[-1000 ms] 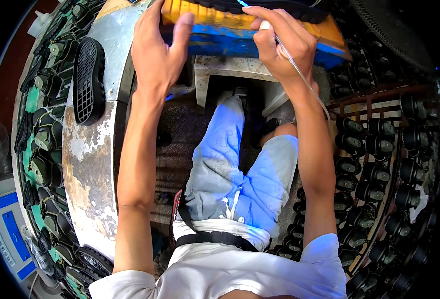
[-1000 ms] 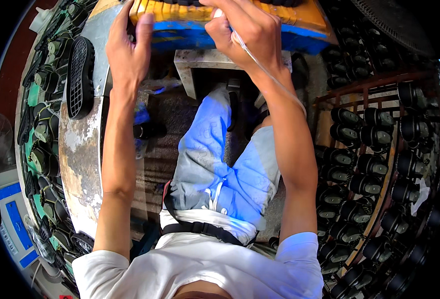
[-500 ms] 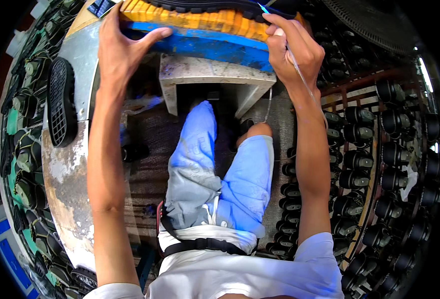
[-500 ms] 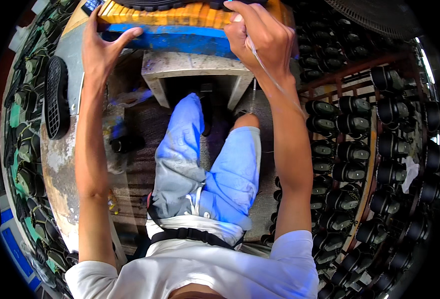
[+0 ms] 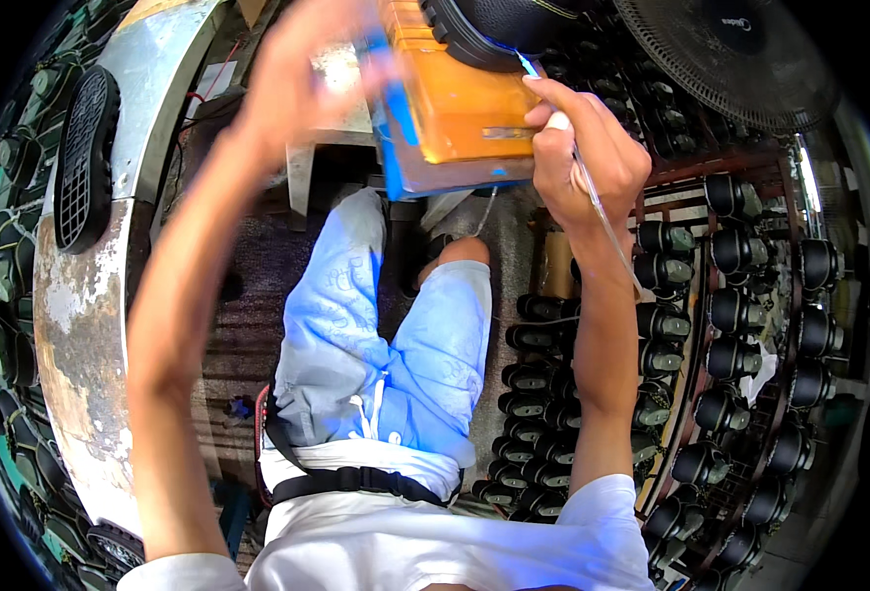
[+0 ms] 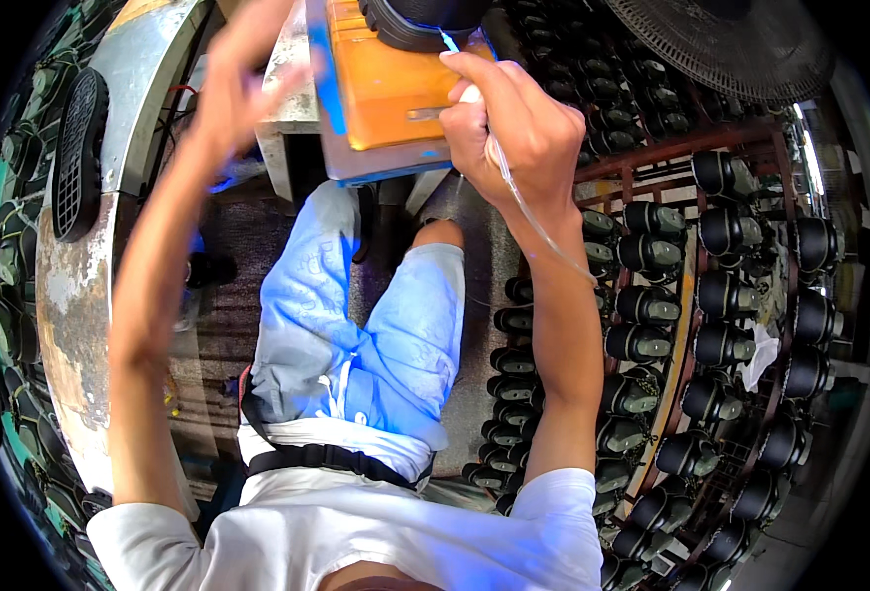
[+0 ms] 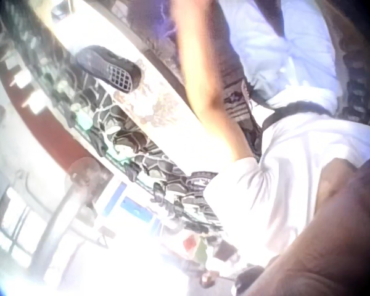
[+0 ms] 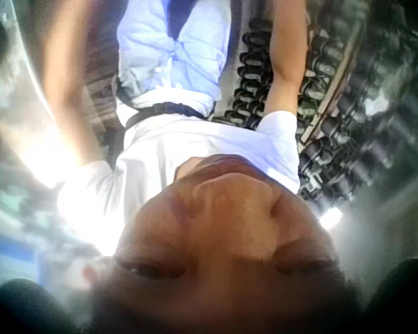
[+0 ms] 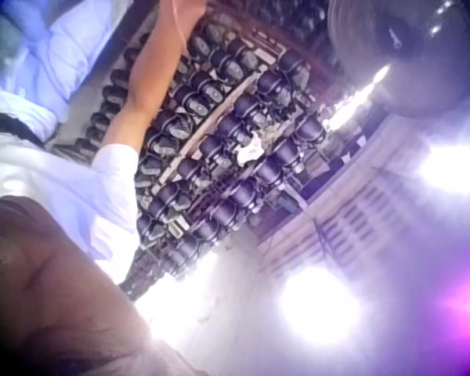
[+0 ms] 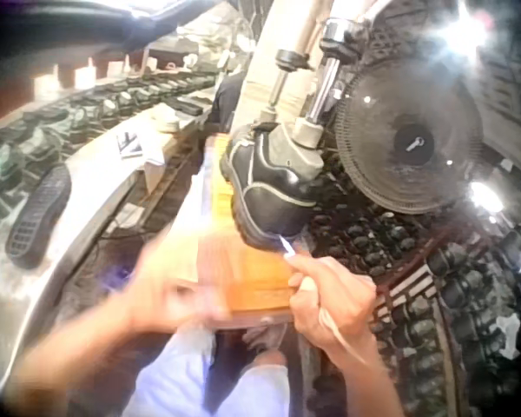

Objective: The person applies a liquid from a thin tube to the seam of a black boot and then places the boot onto a storage rack.

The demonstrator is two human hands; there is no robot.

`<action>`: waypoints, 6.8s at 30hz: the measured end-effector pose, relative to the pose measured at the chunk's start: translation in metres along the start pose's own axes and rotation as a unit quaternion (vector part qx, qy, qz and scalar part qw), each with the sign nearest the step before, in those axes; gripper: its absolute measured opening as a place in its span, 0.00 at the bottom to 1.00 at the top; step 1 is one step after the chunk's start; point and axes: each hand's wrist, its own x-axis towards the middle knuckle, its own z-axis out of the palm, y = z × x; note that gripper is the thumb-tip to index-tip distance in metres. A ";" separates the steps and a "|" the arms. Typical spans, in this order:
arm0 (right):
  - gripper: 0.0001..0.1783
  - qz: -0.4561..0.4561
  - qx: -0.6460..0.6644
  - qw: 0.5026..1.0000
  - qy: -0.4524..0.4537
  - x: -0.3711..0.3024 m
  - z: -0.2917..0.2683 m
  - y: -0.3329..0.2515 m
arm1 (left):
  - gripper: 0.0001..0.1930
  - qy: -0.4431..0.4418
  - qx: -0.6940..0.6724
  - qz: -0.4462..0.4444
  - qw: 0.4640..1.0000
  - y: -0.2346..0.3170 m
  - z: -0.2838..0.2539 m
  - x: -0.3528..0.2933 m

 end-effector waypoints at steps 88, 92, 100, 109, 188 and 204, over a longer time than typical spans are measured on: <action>0.54 0.355 0.187 0.914 -0.051 0.032 0.040 0.085 | 0.44 0.060 -0.169 -0.138 0.974 0.047 -0.052 0.149; 0.53 0.347 0.164 0.923 -0.007 0.027 0.042 0.084 | 0.50 0.100 -0.426 -0.195 0.878 0.032 -0.081 0.101; 0.27 0.359 0.463 0.802 0.114 -0.029 -0.047 -0.002 | 0.53 0.050 -0.502 -0.255 0.825 0.028 -0.071 -0.006; 0.44 0.352 0.677 0.635 -0.116 -0.110 -0.132 -0.076 | 0.13 -0.115 -0.615 -0.056 0.778 0.086 0.045 0.035; 0.49 0.336 0.323 0.882 0.064 0.004 0.025 0.091 | 0.58 -0.059 0.439 0.008 0.896 0.034 -0.151 0.058; 0.44 0.329 0.455 0.826 -0.047 0.022 0.030 0.115 | 0.55 -0.355 0.289 -0.040 0.888 -0.042 -0.066 0.177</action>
